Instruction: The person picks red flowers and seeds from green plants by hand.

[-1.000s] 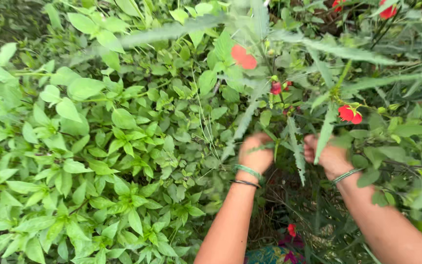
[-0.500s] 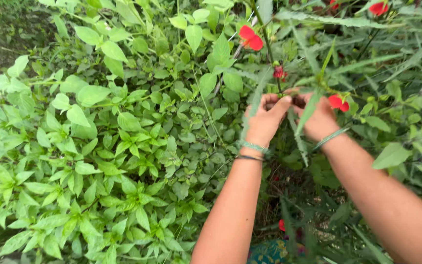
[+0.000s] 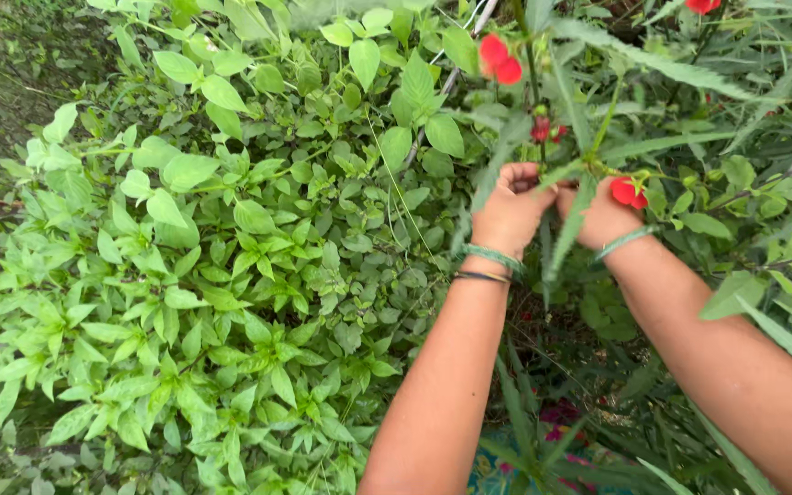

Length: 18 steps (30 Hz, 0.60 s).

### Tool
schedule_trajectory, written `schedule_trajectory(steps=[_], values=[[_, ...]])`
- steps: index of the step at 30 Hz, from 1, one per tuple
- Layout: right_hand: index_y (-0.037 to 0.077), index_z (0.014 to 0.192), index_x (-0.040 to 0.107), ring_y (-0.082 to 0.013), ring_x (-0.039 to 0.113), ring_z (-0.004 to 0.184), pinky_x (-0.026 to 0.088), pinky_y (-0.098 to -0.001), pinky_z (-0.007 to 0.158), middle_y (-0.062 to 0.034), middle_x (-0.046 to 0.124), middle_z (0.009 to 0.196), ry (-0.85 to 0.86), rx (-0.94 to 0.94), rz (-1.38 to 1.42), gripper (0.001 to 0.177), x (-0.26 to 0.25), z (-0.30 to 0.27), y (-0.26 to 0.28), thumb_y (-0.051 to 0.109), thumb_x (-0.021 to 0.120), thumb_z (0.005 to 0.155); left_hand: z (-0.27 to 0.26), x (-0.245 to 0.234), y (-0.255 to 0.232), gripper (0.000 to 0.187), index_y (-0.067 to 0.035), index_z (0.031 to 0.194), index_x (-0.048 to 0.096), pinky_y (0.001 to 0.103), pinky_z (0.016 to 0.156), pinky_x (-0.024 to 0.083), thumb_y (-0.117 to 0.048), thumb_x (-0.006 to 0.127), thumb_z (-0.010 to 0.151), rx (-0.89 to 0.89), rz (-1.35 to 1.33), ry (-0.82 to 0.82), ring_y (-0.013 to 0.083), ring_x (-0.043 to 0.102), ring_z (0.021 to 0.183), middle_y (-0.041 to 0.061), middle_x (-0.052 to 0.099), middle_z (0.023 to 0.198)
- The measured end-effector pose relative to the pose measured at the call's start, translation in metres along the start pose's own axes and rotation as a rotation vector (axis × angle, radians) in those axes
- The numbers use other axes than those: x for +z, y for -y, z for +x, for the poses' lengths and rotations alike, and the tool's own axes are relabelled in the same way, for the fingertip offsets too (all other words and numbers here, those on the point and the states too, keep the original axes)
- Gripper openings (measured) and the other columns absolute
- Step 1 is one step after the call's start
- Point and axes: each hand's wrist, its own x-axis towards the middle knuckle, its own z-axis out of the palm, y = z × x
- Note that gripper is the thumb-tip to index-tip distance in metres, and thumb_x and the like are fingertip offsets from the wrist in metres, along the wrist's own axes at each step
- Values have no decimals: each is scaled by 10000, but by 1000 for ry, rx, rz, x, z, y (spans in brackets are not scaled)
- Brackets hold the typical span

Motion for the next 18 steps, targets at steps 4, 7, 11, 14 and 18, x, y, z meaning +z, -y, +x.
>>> schedule_trajectory(steps=[4,7,11,14,18], values=[[29,973,669,-237,663,724,547,-423,631,-98,692,864,130,129,442,234,-8,8,-2,225,545,1005,-8,-2,-12,321,17,1123,640,305,701,538,-91,780,856,-96,-74,-8,160,656,828,71,702,967],[136,967,637,-169,617,661,542,-364,575,-4,639,817,313,375,827,154,-22,6,5,230,528,1020,-14,-3,-24,234,12,1091,623,370,733,553,-111,714,914,-282,-395,27,236,672,819,115,696,944],[155,898,595,-121,590,624,508,-293,538,15,612,763,400,527,813,193,-15,11,0,263,511,1034,-18,-4,-22,268,22,1011,612,402,789,604,-239,594,956,-478,-738,32,285,718,844,172,706,940],[207,893,556,-129,511,598,437,-293,525,43,546,743,402,631,800,247,-3,15,-12,357,478,1074,-17,-6,-8,205,14,1004,604,436,818,596,-188,600,974,-514,-761,11,302,695,888,178,680,965],[168,954,611,-159,553,657,459,-346,546,6,594,794,347,483,889,96,-19,2,-6,201,553,1024,-1,-5,8,90,14,1038,598,412,937,606,-56,641,1002,-553,-844,-114,299,686,1006,165,663,1052]])
